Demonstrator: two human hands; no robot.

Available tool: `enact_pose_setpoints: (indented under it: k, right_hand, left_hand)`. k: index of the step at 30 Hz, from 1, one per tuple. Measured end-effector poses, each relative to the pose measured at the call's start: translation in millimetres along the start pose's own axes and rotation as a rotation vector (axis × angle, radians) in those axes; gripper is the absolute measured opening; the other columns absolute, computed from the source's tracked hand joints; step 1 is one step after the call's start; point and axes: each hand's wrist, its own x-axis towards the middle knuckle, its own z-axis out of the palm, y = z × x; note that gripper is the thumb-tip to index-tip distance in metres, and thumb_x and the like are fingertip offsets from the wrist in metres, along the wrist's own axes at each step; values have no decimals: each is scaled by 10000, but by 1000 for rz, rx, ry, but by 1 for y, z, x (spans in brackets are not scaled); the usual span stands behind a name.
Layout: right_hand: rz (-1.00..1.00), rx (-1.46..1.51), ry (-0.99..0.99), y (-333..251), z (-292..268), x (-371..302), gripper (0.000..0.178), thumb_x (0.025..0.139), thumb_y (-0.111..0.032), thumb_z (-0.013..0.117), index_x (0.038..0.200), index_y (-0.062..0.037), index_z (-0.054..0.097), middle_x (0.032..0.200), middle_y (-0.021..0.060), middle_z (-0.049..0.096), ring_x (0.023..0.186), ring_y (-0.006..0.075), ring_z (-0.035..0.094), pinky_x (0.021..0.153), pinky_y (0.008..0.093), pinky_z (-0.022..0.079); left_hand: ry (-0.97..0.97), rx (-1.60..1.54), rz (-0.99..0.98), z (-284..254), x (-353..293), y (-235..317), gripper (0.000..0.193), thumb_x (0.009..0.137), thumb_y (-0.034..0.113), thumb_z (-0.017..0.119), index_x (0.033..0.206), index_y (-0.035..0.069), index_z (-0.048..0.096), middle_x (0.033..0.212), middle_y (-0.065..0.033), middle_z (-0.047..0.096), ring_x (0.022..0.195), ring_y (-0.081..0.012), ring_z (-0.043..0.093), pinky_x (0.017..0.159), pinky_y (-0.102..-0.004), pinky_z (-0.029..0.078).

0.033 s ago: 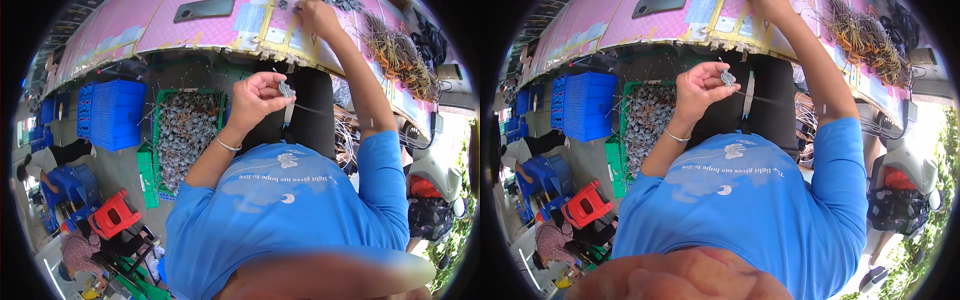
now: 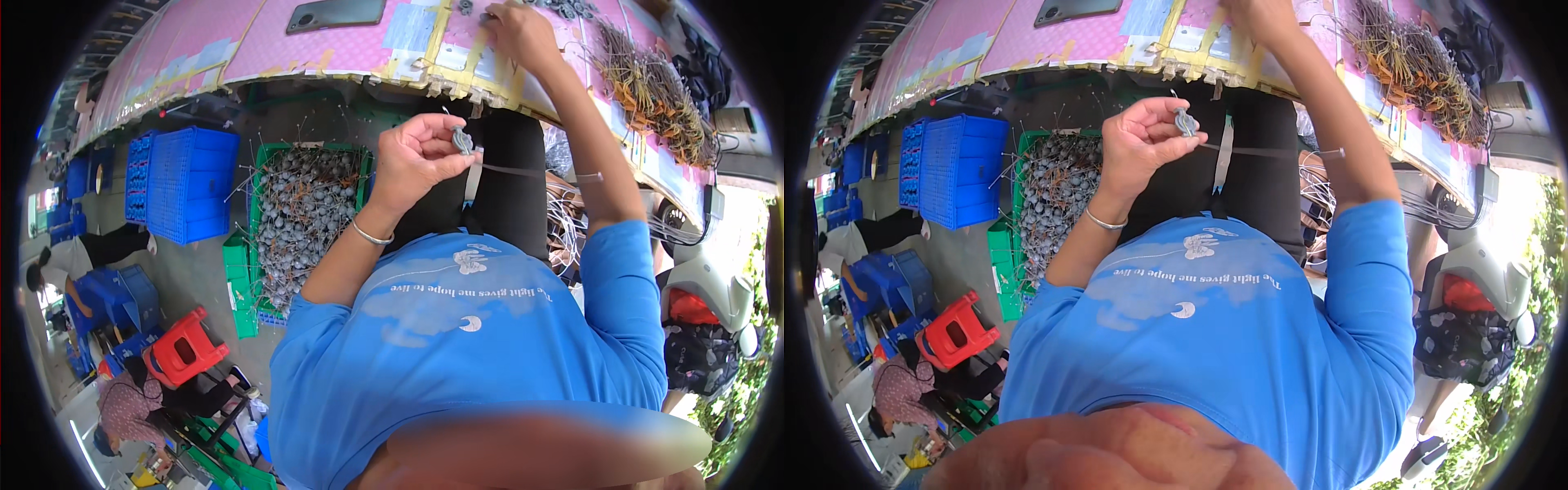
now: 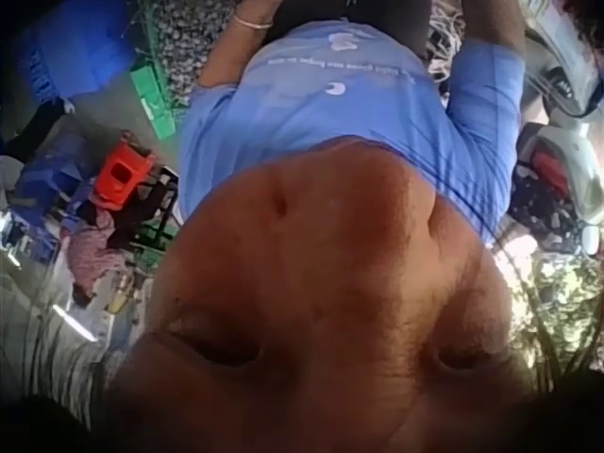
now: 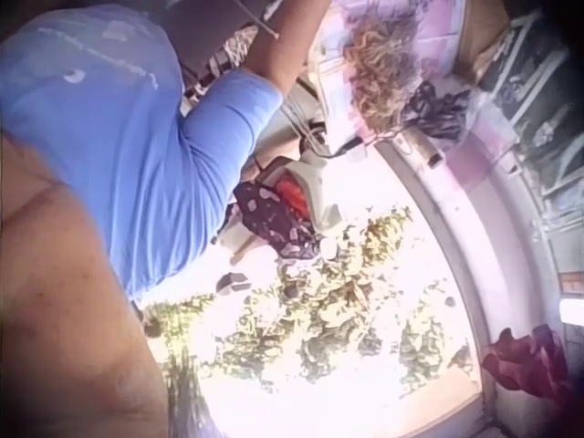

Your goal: Manually assembling small circular electronic components by attaching wires and housings at a factory workbench.

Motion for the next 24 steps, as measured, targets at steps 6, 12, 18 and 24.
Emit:
enact_pose_setpoints:
  k: [6, 12, 18, 24]
  right_hand:
    - [422, 920, -46, -98, -58, -91, 217, 903, -60, 673, 1105, 16, 690, 967, 54, 713, 861, 85, 627, 785, 246, 519]
    - [514, 1282, -128, -120, -77, -132, 257, 918, -7, 646, 1170, 42, 643, 1086, 73, 675, 987, 125, 631, 893, 253, 513]
    - [340, 1091, -98, -116, -81, -137, 184, 900, -1, 659, 1080, 7, 698, 1008, 48, 672, 914, 120, 637, 812, 240, 535]
    - [597, 1186, -202, -123, -80, -139, 179, 891, -2, 665, 1061, -12, 717, 928, 40, 673, 823, 88, 630, 680, 221, 544]
  left_hand:
    - [99, 107, 146, -12, -1, 0, 392, 747, -77, 767, 1116, -59, 633, 949, -92, 705, 837, -106, 685, 754, -239, 572]
    - [69, 179, 182, -4, 5, 1, 390, 741, -44, 776, 1110, -41, 648, 982, -103, 720, 855, -131, 706, 764, -255, 581]
    - [60, 381, 211, 1, 1, -1, 405, 707, -34, 773, 1095, -6, 659, 938, -76, 729, 809, -119, 718, 715, -241, 583]
    - [77, 895, 595, 9, -2, 0, 364, 665, -32, 768, 1012, -8, 661, 883, -103, 716, 773, -159, 733, 633, -248, 579]
